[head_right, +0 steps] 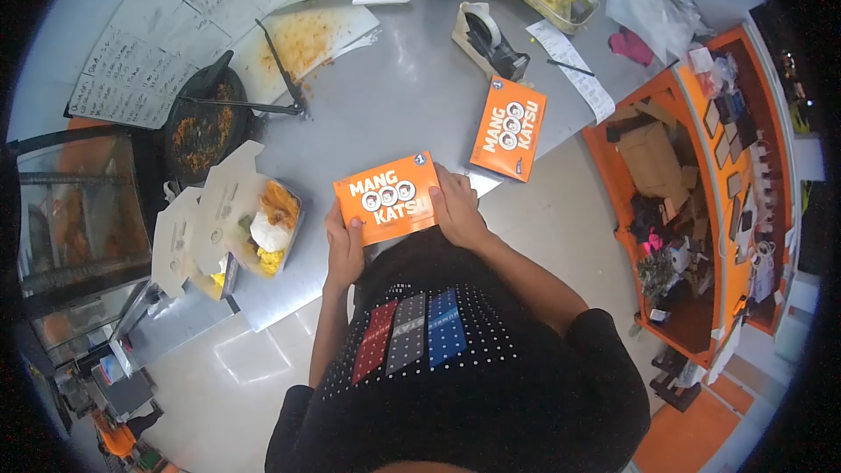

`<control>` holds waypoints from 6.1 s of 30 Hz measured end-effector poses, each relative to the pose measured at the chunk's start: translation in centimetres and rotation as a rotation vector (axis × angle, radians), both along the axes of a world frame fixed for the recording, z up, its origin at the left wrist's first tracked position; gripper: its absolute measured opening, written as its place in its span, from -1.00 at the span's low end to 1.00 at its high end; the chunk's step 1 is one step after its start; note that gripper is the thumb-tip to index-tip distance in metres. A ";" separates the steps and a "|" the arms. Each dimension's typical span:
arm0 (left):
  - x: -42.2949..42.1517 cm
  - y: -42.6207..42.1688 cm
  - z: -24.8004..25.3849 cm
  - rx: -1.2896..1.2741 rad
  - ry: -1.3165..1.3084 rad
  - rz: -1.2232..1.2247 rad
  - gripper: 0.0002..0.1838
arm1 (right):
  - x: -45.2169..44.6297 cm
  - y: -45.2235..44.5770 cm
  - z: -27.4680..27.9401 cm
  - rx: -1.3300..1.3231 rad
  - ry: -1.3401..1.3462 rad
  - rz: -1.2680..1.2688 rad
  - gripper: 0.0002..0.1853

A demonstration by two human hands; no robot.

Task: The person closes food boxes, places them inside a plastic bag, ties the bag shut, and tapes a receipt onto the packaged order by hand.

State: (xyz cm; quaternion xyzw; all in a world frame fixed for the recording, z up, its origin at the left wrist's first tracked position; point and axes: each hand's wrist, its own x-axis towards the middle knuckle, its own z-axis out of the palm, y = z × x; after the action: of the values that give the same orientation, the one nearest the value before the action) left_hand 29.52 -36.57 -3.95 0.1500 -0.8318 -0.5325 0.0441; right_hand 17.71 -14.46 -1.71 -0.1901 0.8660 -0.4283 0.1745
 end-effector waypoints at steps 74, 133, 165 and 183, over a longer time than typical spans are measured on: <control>-3.3 0.1 1.5 -0.846 0.194 -0.213 -0.51 | -10.2 6.7 0.0 -0.115 0.598 -0.420 -0.37; -2.8 4.6 5.2 -0.951 -0.137 -0.239 -0.47 | -23.9 13.7 -5.3 -0.551 0.082 -0.254 -0.84; -1.1 4.5 0.3 -0.708 0.422 0.013 -0.65 | 0.0 -1.9 -1.6 -0.320 -0.450 0.057 -0.51; -3.2 5.7 3.2 -0.666 0.033 0.078 -0.26 | -3.2 1.4 -2.5 -0.157 0.197 0.049 -0.65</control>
State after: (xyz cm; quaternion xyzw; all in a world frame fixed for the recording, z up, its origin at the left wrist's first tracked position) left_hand 26.29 -30.83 -0.78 0.1505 -0.9530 -0.2318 0.1244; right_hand 14.55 -13.04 -4.25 -0.2654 0.8379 -0.4696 0.0834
